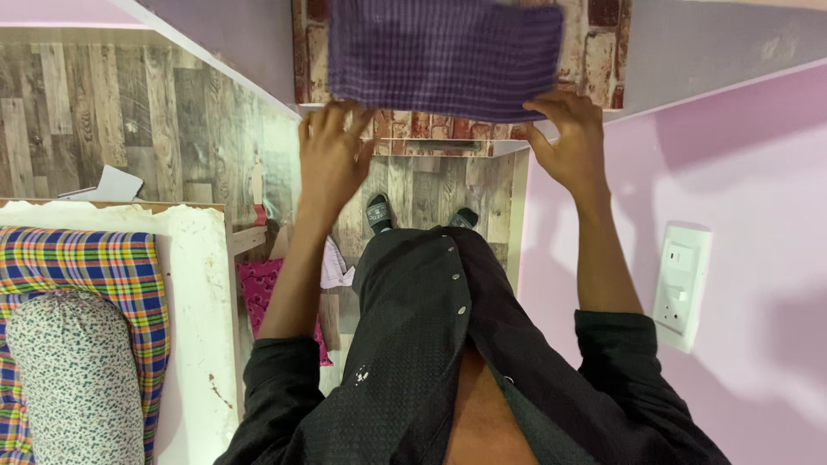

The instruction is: The person wipes a tiled countertop, the interior shelves of a small white unit, and a wooden surface with a purple cloth by hand.

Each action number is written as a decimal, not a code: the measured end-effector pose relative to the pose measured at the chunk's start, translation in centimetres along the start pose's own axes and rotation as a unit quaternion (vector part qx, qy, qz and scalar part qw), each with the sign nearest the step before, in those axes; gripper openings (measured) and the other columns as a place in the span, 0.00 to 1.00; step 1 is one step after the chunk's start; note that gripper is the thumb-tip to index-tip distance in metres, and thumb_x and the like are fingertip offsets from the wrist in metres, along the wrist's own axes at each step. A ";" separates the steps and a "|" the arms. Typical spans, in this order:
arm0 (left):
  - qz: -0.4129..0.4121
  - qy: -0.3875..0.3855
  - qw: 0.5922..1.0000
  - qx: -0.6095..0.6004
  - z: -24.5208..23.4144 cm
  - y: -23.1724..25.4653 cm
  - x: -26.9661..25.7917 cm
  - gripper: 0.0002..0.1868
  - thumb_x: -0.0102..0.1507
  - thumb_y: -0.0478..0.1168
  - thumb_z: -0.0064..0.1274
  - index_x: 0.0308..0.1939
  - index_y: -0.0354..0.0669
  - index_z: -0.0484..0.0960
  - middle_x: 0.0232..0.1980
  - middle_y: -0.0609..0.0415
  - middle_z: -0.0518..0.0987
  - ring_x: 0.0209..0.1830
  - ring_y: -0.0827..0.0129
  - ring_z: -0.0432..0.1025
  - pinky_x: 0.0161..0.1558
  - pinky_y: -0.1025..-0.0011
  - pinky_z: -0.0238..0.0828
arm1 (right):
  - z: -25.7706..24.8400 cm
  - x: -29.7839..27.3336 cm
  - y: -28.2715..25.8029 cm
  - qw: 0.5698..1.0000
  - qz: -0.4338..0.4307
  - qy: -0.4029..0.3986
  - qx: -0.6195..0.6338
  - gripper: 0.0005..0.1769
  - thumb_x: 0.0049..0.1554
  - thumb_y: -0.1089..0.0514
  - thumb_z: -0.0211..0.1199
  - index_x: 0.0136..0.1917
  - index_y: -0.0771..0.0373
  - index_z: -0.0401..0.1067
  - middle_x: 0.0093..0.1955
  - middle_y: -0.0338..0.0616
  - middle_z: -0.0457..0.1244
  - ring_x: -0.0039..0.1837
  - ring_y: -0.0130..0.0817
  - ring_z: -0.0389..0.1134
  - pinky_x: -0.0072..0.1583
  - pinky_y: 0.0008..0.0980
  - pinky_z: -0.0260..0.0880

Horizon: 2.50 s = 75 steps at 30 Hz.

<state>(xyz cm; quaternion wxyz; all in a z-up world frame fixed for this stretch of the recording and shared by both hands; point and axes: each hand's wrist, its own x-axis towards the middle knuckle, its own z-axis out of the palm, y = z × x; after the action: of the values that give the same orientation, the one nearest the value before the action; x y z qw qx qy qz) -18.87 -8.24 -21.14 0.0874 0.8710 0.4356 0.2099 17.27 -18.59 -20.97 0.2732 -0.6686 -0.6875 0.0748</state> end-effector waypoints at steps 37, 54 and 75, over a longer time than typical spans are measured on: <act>-0.132 0.014 0.991 0.025 17.7 -16.1 13.0 0.32 0.72 0.62 0.36 0.71 0.47 0.72 0.73 0.46 0.66 0.74 0.48 0.58 0.73 0.43 0.50 | 27.7 21.4 5.2 0.942 0.215 -0.233 -0.109 0.36 0.68 0.27 0.45 0.74 0.53 0.69 0.69 0.51 0.65 0.73 0.45 0.63 0.75 0.53 0.57; -0.037 -0.036 0.998 -0.045 17.1 -12.8 11.7 0.25 0.72 0.56 0.42 0.59 0.42 0.80 0.58 0.42 0.78 0.59 0.48 0.71 0.63 0.47 0.64 | 24.1 16.9 -1.8 0.941 0.246 -0.208 -0.105 0.41 0.65 0.27 0.45 0.77 0.57 0.63 0.75 0.54 0.59 0.79 0.51 0.54 0.79 0.58 0.42; -0.104 -0.082 0.990 0.049 21.0 -3.7 10.9 0.39 0.72 0.64 0.26 0.80 0.44 0.57 0.82 0.40 0.53 0.82 0.43 0.41 0.77 0.40 0.30 | 18.1 10.0 9.2 0.984 0.044 -0.076 -0.152 0.47 0.66 0.22 0.43 0.84 0.56 0.51 0.85 0.54 0.46 0.86 0.52 0.39 0.82 0.60 0.29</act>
<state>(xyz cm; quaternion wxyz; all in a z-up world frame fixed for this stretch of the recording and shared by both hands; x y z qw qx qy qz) -6.43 3.29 -38.06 0.1015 0.8384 0.5249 0.1060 17.21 -3.33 -37.67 0.1119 -0.7246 -0.6793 0.0322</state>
